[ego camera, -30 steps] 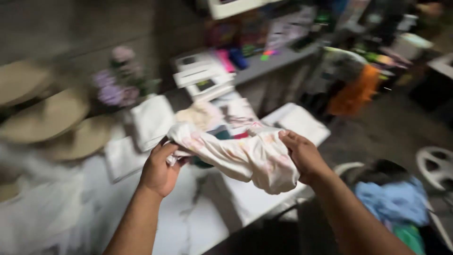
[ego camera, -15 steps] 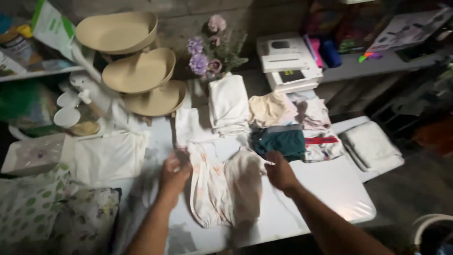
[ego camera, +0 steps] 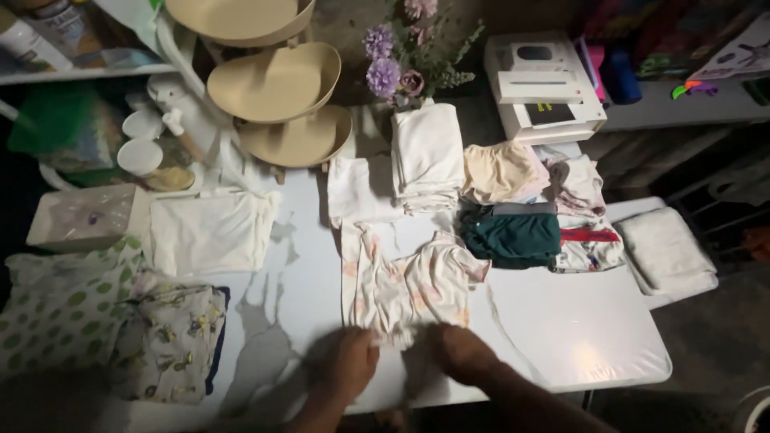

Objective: The person repeatedly picks clothes from a laundry basket, unfolds them on a white table, folds them neatly, and stacks them. Items include a dark green shirt, a light pink top, a green patterned cloth, a black and yellow patterned top, a maroon top, a dark blue shirt, a green cap, and a black and yellow jersey.

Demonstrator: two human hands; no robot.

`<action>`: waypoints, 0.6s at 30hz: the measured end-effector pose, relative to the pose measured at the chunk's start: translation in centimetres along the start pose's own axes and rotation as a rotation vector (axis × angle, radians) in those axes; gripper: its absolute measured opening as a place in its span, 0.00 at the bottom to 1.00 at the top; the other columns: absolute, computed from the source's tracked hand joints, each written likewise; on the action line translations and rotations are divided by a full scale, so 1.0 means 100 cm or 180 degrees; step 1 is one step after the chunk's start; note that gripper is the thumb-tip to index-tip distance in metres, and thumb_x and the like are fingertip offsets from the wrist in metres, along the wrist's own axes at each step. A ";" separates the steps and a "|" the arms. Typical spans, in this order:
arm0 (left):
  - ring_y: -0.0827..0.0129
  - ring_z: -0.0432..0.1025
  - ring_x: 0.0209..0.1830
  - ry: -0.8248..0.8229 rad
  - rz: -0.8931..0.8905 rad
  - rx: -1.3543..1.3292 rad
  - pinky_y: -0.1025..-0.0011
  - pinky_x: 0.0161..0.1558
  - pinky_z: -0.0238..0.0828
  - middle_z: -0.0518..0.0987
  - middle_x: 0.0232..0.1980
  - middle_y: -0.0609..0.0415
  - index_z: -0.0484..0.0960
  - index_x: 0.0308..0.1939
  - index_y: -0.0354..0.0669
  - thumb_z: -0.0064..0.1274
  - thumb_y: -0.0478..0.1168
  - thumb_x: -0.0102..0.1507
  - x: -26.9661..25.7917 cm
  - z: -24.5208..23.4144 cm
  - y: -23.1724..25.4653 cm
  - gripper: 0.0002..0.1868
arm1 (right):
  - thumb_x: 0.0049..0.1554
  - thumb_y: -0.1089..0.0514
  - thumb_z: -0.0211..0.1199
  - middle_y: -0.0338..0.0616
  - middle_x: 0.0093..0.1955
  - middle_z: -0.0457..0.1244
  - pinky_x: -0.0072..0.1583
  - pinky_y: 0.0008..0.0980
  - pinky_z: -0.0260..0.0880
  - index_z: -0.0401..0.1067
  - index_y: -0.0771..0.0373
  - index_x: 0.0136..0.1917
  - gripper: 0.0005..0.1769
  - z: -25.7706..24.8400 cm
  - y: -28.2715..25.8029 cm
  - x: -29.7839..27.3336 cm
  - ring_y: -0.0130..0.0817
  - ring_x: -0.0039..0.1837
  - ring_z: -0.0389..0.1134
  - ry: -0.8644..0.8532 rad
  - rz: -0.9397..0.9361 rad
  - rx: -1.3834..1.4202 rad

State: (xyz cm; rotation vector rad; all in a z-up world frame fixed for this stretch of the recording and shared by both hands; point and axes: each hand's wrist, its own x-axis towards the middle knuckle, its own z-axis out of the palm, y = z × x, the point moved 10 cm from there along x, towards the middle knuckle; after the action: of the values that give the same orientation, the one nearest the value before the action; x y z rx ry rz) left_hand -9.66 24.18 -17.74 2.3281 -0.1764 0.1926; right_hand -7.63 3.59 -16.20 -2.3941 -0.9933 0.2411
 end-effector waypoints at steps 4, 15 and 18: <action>0.38 0.77 0.45 -0.0594 -0.1585 0.0779 0.43 0.47 0.71 0.83 0.45 0.46 0.79 0.51 0.63 0.43 0.52 0.63 0.045 -0.081 0.041 0.16 | 0.67 0.55 0.32 0.59 0.37 0.64 0.41 0.62 0.59 0.64 0.68 0.58 0.21 -0.077 -0.030 0.025 0.64 0.36 0.64 0.0155 -0.0116 -0.0085; 0.55 0.80 0.38 -0.0388 0.0358 0.0176 0.59 0.47 0.77 0.85 0.32 0.52 0.86 0.24 0.47 0.49 0.35 0.55 0.178 -0.283 0.191 0.10 | 0.54 0.58 0.56 0.53 0.37 0.73 0.43 0.39 0.73 0.82 0.62 0.38 0.14 -0.345 -0.035 0.050 0.50 0.38 0.74 0.0819 -0.0694 0.0564; 0.51 0.77 0.32 -0.0502 0.0836 0.0486 0.55 0.42 0.74 0.80 0.26 0.47 0.82 0.23 0.45 0.52 0.37 0.53 0.176 -0.309 0.257 0.05 | 0.48 0.61 0.53 0.45 0.37 0.72 0.50 0.44 0.66 0.82 0.60 0.41 0.16 -0.385 -0.086 0.051 0.47 0.39 0.72 0.0454 -0.1044 0.0367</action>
State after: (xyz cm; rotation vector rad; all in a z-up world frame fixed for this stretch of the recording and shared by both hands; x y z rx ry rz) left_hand 0.18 27.64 24.87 2.4670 -0.5654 0.1564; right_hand 4.38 -3.41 21.05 -2.0749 -1.2466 0.0069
